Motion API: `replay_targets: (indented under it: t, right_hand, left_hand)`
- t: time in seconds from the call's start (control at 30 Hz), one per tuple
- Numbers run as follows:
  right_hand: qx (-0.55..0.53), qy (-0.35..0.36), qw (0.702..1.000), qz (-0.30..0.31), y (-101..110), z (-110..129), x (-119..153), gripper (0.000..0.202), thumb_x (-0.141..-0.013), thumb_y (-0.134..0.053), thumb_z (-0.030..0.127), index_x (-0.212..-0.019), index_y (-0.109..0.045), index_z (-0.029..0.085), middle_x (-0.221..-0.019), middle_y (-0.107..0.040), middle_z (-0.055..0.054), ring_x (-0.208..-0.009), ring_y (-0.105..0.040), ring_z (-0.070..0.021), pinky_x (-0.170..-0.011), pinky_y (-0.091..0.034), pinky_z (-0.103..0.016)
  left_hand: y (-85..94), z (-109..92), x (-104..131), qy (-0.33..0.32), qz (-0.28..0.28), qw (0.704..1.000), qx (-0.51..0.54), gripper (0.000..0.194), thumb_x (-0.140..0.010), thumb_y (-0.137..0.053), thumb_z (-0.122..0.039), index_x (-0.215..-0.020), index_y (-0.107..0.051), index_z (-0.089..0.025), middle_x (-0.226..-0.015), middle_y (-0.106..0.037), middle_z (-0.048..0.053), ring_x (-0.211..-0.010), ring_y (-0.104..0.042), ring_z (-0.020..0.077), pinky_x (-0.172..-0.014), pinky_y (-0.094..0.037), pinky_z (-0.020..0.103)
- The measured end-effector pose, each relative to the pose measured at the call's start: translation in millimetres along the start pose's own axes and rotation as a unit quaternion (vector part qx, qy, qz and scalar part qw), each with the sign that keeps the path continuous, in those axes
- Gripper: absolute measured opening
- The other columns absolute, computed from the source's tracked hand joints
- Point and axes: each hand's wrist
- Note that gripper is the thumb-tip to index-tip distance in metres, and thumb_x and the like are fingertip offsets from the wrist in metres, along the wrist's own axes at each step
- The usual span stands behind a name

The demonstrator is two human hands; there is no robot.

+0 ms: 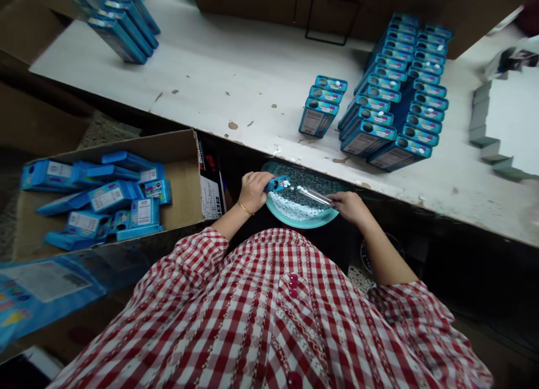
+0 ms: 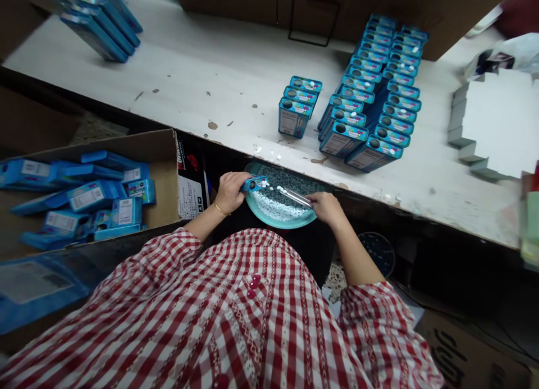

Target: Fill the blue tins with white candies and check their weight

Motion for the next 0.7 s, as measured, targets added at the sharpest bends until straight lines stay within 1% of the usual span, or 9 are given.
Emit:
replay_targets:
  t: [0.1, 0.17, 0.23, 0.3, 0.37, 0.47, 0.57, 0.63, 0.7]
  right_hand:
    - [0.104, -0.059, 0.992, -0.029, -9.4, -1.2, -1.0, 0.042, -0.078, -0.041, 0.010, -0.106, -0.070, 0.022, -0.110, -0.067, -0.012, -0.097, -0.063, -0.0268, -0.083, -0.047, -0.036]
    - [0.071, -0.055, 0.996, -0.032, -13.5, -1.9, -3.1, 0.043, -0.080, -0.040, 0.012, -0.111, -0.067, 0.023, -0.115, -0.065, -0.010, -0.103, -0.062, -0.0270, -0.086, -0.047, -0.036]
    - [0.039, -0.042, 0.998, -0.032, -16.8, -3.1, -5.4, 0.043, -0.081, -0.040, 0.014, -0.114, -0.065, 0.025, -0.118, -0.065, -0.008, -0.107, -0.060, -0.0256, -0.088, -0.046, -0.034]
    - [0.027, -0.029, 0.999, -0.036, -20.5, -3.9, -6.9, 0.043, -0.081, -0.040, 0.014, -0.114, -0.066, 0.024, -0.117, -0.065, -0.007, -0.107, -0.060, -0.0244, -0.089, -0.045, -0.033]
    - [0.019, -0.012, 0.999, -0.036, -24.9, -3.3, -7.3, 0.042, -0.081, -0.042, 0.014, -0.113, -0.066, 0.024, -0.115, -0.066, -0.005, -0.106, -0.061, -0.0215, -0.089, -0.045, -0.029]
    - [0.006, 0.021, 0.999, -0.027, -32.8, -1.6, -6.2, 0.040, -0.081, -0.043, 0.014, -0.112, -0.066, 0.026, -0.112, -0.068, -0.002, -0.103, -0.062, -0.0173, -0.087, -0.046, -0.024]
    - [-0.010, 0.055, 0.998, -0.013, -42.6, -3.0, -6.4, 0.040, -0.082, -0.042, 0.017, -0.113, -0.066, 0.022, -0.107, -0.069, -0.005, -0.098, -0.064, -0.0178, -0.085, -0.047, -0.025]
    - [-0.027, 0.063, 0.998, -0.010, -51.5, -7.6, -10.8, 0.039, -0.081, -0.043, 0.023, -0.112, -0.066, 0.018, -0.106, -0.070, -0.008, -0.098, -0.065, -0.0207, -0.086, -0.048, -0.029]
    - [-0.024, 0.056, 0.998, -0.017, -62.6, -15.2, -20.4, 0.041, -0.081, -0.042, 0.029, -0.111, -0.067, 0.015, -0.109, -0.068, -0.012, -0.101, -0.064, -0.0247, -0.088, -0.048, -0.033]
  left_hand:
    - [22.2, -8.3, -10.1, -0.013, -0.041, 0.998, 0.055, 0.030, -0.073, -0.056, -0.018, -0.103, -0.057, -0.022, -0.104, -0.065, 0.005, -0.098, -0.058, 0.0236, -0.093, -0.040, 0.041]
    - [31.2, -18.2, -28.9, -0.011, -0.081, 0.989, 0.123, 0.032, -0.074, -0.062, -0.028, -0.104, -0.055, -0.021, -0.104, -0.062, 0.005, -0.096, -0.058, 0.0215, -0.087, -0.045, 0.036]
    - [29.4, -28.1, -58.9, -0.010, -0.106, 0.979, 0.176, 0.038, -0.072, -0.068, -0.035, -0.104, -0.055, -0.020, -0.103, -0.060, 0.005, -0.096, -0.058, 0.0205, -0.085, -0.047, 0.033]
    - [15.7, -34.4, -96.7, -0.009, -0.101, 0.972, 0.213, 0.039, -0.070, -0.070, -0.036, -0.102, -0.055, -0.019, -0.099, -0.059, 0.004, -0.094, -0.058, 0.0202, -0.084, -0.048, 0.033]
    - [-5.9, -36.0, -134.2, -0.017, -0.078, 0.968, 0.239, 0.041, -0.067, -0.073, -0.033, -0.101, -0.054, -0.018, -0.099, -0.058, 0.005, -0.094, -0.057, 0.0210, -0.083, -0.049, 0.034]
    - [-36.6, -32.4, -168.7, -0.005, -0.061, 0.970, 0.236, 0.049, -0.065, -0.075, -0.024, -0.108, -0.052, -0.016, -0.102, -0.058, 0.008, -0.097, -0.057, 0.0234, -0.086, -0.048, 0.038]
    - [-43.1, -21.9, -163.7, 0.029, -0.110, 0.971, 0.212, 0.068, -0.062, -0.078, -0.029, -0.120, -0.044, -0.015, -0.110, -0.054, 0.013, -0.098, -0.057, 0.0247, -0.085, -0.049, 0.040]
    - [-28.7, -5.5, -144.9, -0.001, -0.158, 0.970, 0.186, 0.075, -0.066, -0.075, -0.037, -0.127, -0.037, -0.017, -0.117, -0.050, 0.015, -0.105, -0.054, 0.0253, -0.089, -0.047, 0.041]
    - [0.2, 25.2, -119.5, 0.000, -0.227, 0.965, 0.129, 0.069, -0.074, -0.067, -0.042, -0.129, -0.033, -0.019, -0.123, -0.047, 0.015, -0.114, -0.050, 0.0256, -0.096, -0.043, 0.043]
Point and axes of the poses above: each hand's wrist, its own x-axis away from the middle knuckle, its own y-axis out of the back of the hand, z = x × y
